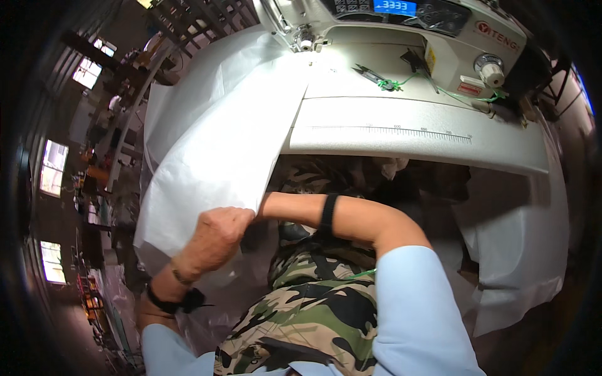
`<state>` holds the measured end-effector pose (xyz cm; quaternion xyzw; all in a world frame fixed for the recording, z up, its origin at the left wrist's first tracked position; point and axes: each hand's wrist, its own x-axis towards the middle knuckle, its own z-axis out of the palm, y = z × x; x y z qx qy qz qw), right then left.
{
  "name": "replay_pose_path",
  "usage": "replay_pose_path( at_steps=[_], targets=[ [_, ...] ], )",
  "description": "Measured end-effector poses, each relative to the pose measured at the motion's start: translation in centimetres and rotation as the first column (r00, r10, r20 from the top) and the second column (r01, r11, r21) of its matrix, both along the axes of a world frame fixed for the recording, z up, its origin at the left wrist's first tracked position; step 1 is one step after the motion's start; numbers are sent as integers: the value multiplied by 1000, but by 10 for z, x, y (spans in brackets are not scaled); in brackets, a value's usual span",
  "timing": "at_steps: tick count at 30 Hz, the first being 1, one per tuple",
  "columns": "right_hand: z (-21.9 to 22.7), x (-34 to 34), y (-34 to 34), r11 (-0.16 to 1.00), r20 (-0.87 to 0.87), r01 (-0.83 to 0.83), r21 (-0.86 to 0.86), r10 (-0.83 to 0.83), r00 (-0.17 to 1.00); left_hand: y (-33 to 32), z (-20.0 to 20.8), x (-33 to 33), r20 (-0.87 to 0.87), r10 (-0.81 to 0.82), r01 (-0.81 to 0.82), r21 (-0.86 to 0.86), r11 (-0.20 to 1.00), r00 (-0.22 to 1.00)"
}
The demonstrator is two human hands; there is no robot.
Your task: Sewing together large sheets of white plastic material using an industrial sewing machine.
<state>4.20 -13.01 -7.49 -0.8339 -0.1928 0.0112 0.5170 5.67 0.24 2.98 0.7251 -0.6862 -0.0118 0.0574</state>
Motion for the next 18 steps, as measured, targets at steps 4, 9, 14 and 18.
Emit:
replay_pose_path(
  at_steps=[4, 9, 14, 18],
  targets=[
    [-8, -18, -56, 769, -298, -275, -577, 115, 948, 17, -82, -12, -49, 232, -237, -178, 955, 972],
    [30, -31, -122, 902, 258, 184, -391, -84, 963, 10, -120, -32, -243, 377, -442, -331, 834, 894],
    [37, -19, -132, 853, 418, 170, -493, 61, 906, 12, -113, -33, -637, 352, -612, -242, 753, 686],
    [28, -16, -133, 873, 363, 139, -468, 46, 931, 17, -107, -40, -867, 391, -753, 28, 657, 309]
  ],
)
